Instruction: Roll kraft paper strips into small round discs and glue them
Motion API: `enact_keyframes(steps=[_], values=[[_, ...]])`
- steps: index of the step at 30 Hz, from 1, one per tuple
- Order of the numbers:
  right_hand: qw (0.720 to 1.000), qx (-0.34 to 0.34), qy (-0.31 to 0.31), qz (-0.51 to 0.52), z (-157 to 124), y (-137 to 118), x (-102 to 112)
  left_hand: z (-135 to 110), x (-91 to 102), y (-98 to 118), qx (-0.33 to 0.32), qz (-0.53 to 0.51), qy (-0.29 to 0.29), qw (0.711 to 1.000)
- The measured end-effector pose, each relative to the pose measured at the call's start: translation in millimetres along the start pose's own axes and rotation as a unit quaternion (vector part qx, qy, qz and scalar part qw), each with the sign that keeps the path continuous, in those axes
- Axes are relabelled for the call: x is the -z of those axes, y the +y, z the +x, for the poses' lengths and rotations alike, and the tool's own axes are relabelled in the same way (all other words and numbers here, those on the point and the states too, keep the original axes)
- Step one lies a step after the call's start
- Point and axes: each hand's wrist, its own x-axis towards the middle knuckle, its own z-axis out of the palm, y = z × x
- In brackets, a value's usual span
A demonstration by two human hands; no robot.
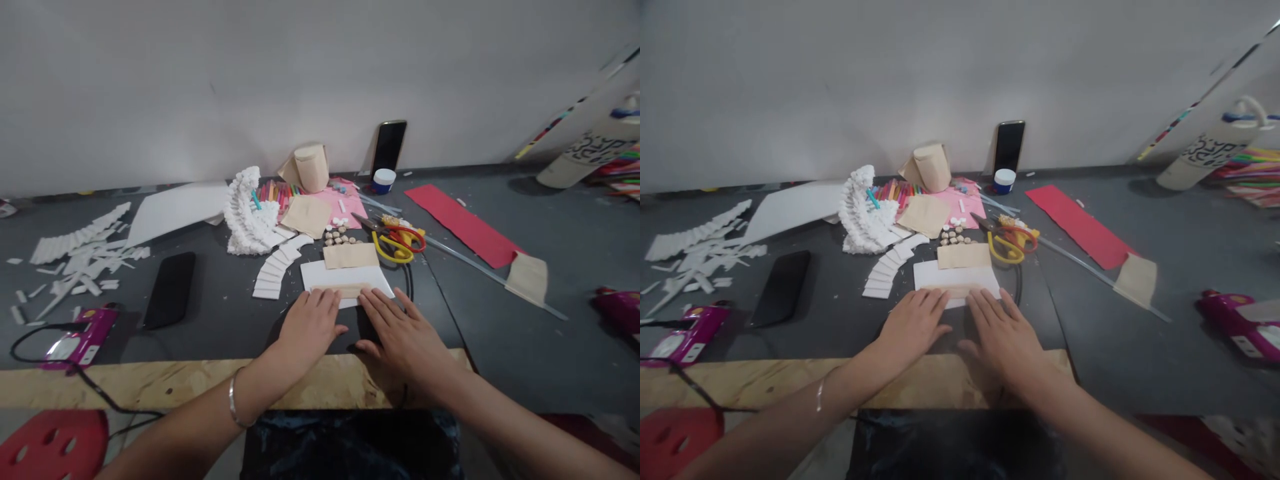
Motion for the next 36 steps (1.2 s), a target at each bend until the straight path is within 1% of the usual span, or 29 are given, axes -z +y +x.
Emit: enact_keyframes(steps=[5,8,11,13,14,15,17,19,21,26,32,36], values=[[1.0,-0.005,-0.005,0.005,3.1,-0.7,3.9,-17.7,3.0,-19.3,0.039,0.022,0.0,0.999],[1.0,-0.01,-0.006,0.011,3.7,-0.4,4.3,-24.0,7.2,-29.7,0.056,0.024,0.007,0.998],[1.0,-0.01,0.003,0.021,6.3,1.8,4.6,-20.9,11.0,-33.9,0.053,0.014,0.055,0.997],[0.999,-0.011,0.012,0.03,9.6,4.5,5.8,-13.0,11.3,-31.6,0.032,0.001,0.098,0.995],[0.999,-0.013,0.015,0.035,11.7,6.2,6.7,-7.7,10.5,-29.2,0.012,-0.006,0.109,0.994],[0.999,-0.013,0.017,0.04,13.9,7.9,7.8,-1.8,9.0,-26.3,-0.017,-0.015,0.108,0.994],[0.999,-0.01,0.018,0.046,18.7,11.4,9.9,10.3,5.0,-20.8,-0.054,-0.022,0.072,0.996],[0.999,-0.008,0.016,0.041,23.9,14.6,11.5,20.8,0.8,-17.8,-0.065,-0.019,0.045,0.997],[1.0,-0.007,0.012,0.028,29.4,17.5,12.1,27.7,-1.9,-18.1,-0.072,-0.011,0.034,0.997],[1.0,0.004,-0.001,0.006,43.4,25.3,12.5,30.8,-2.8,-24.9,-0.096,-0.007,0.049,0.994],[0.998,0.063,-0.012,0.013,55.3,38.1,16.0,30.2,-6.4,-26.4,-0.11,0.009,0.071,0.991],[0.997,0.075,0.0,0.025,59.8,40.9,16.5,30.0,-7.9,-25.4,-0.116,0.0,0.088,0.989]])
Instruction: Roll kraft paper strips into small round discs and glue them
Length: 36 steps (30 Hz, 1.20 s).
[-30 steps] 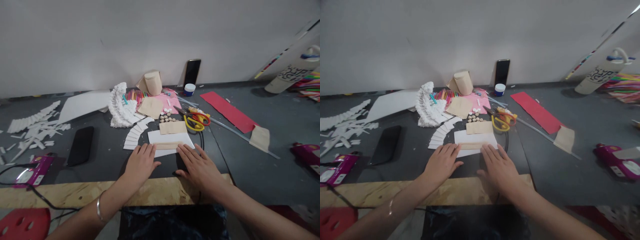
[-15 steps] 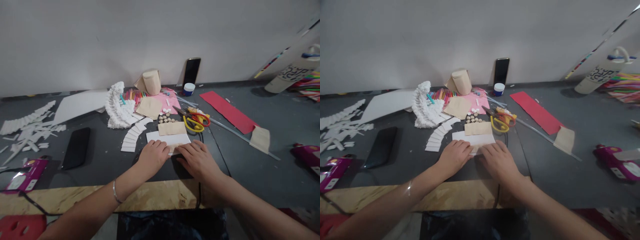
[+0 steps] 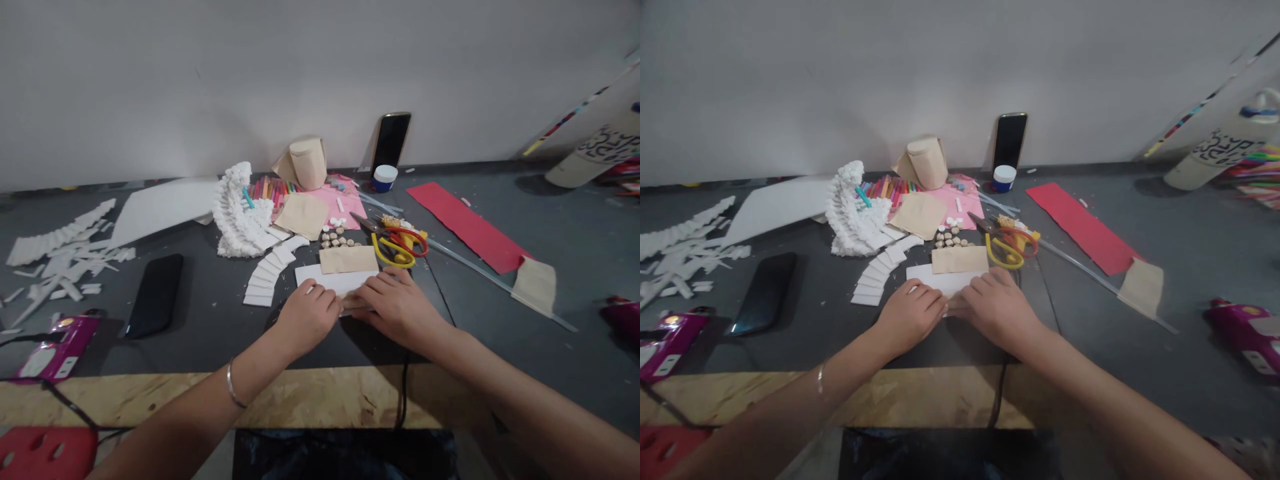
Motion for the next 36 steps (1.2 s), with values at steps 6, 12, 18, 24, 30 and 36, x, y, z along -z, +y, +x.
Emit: enact_keyframes(steps=[6,12,18,24,30,36], values=[[1.0,-0.001,0.022,-0.016,4.2,0.1,-5.6,-0.9,-0.4,1.7,0.027,-0.025,0.004,0.999],[1.0,-0.005,0.029,-0.008,1.2,2.1,-7.9,-3.0,-6.2,0.6,0.017,0.011,0.033,0.999],[0.999,-0.013,0.046,0.006,1.3,1.9,-8.5,-3.8,-9.3,-1.4,0.015,0.013,0.07,0.997],[0.999,-0.007,0.048,-0.013,0.0,5.1,-9.7,-4.6,-9.5,-3.1,0.017,0.016,0.064,0.998],[0.997,-0.005,0.071,-0.021,-2.2,4.6,-11.7,-4.7,-3.5,-3.5,0.043,0.03,0.092,0.994],[0.996,0.019,0.09,0.001,-0.2,2.9,-17.3,-5.0,-2.8,-3.9,0.043,0.045,0.083,0.995]])
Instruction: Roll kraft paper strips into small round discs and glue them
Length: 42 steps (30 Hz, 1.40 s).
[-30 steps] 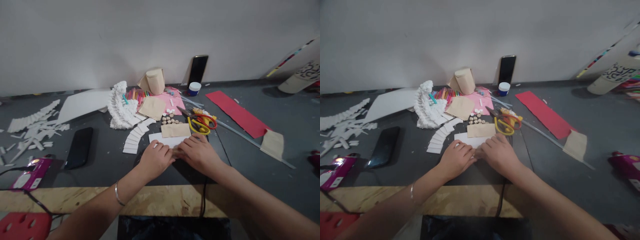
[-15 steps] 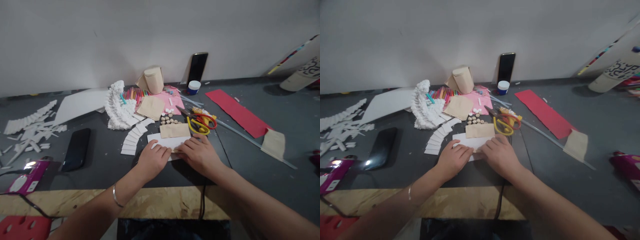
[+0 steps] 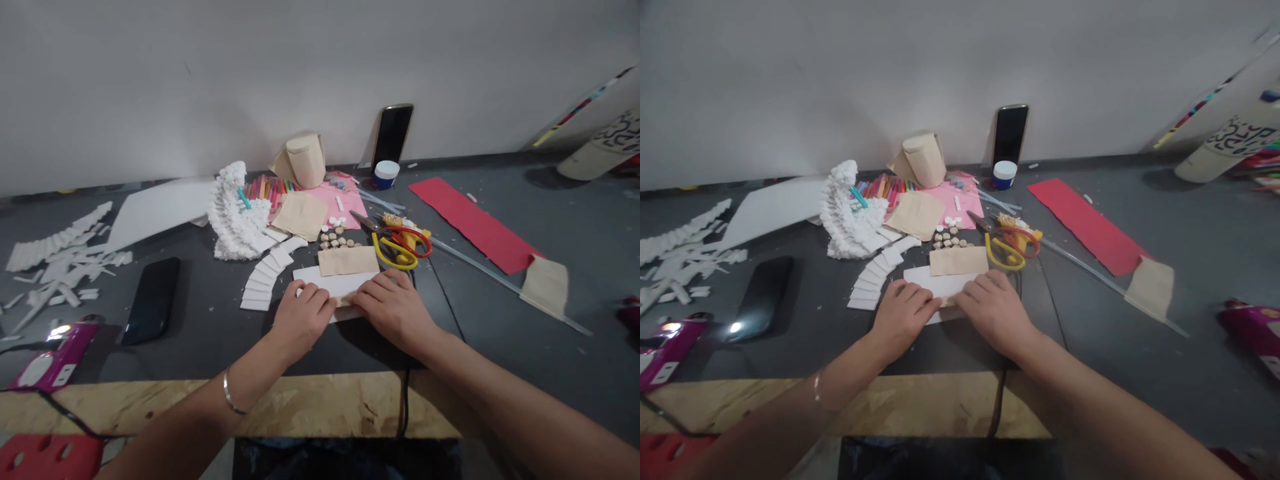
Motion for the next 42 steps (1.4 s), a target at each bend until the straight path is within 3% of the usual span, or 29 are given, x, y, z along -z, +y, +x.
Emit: enact_keyframes(steps=[5,22,32,42], values=[[0.999,-0.011,-0.011,0.038,-3.3,5.3,-3.2,-8.5,-2.4,-4.5,0.002,-0.035,-0.034,0.999],[0.993,-0.011,-0.034,0.109,-7.5,16.0,-5.3,-15.8,-0.5,-9.2,0.122,-0.201,-0.073,0.969],[0.991,-0.001,-0.025,0.13,-7.9,19.0,-5.0,-23.0,-0.5,-12.3,0.102,-0.172,-0.037,0.979],[0.986,-0.018,-0.033,0.16,-8.3,22.8,-4.3,-20.7,4.2,-17.0,0.164,-0.252,-0.086,0.95]])
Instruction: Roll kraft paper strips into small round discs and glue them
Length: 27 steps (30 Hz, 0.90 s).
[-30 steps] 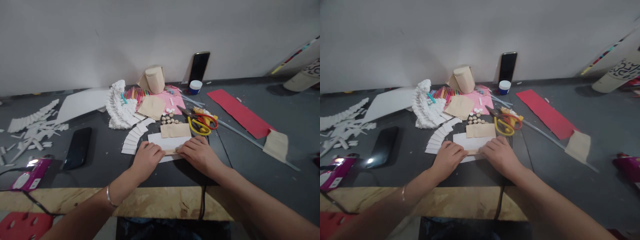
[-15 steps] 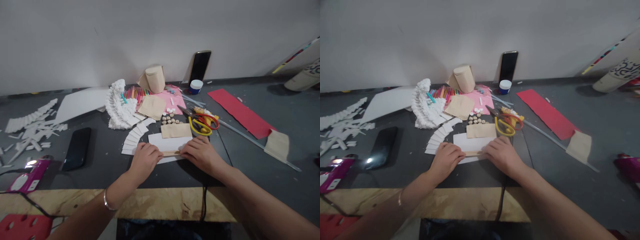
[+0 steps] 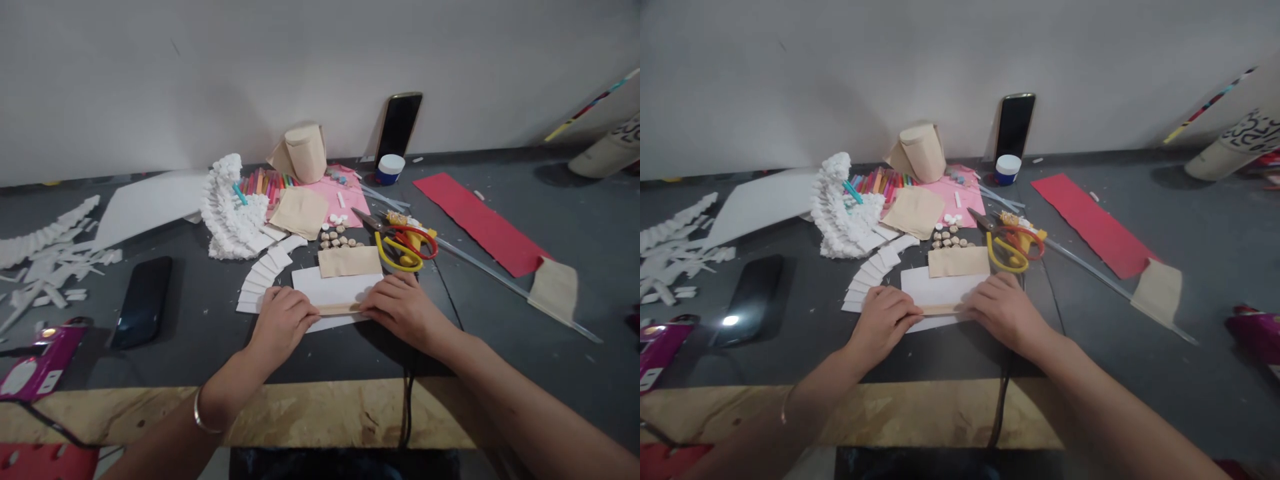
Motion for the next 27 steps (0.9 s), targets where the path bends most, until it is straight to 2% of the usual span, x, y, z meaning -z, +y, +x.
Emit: enact_keyframes(steps=[7,17,27], values=[[1.0,-0.026,-0.015,0.006,1.1,1.3,1.6,0.5,-0.4,-0.5,0.026,-0.018,-0.002,0.999],[0.996,-0.08,-0.027,0.012,0.8,1.3,0.3,6.0,2.5,-1.4,0.129,-0.074,-0.042,0.988],[0.994,-0.106,-0.022,0.009,-0.4,2.9,-1.9,9.4,3.3,1.9,0.143,-0.05,-0.045,0.987]])
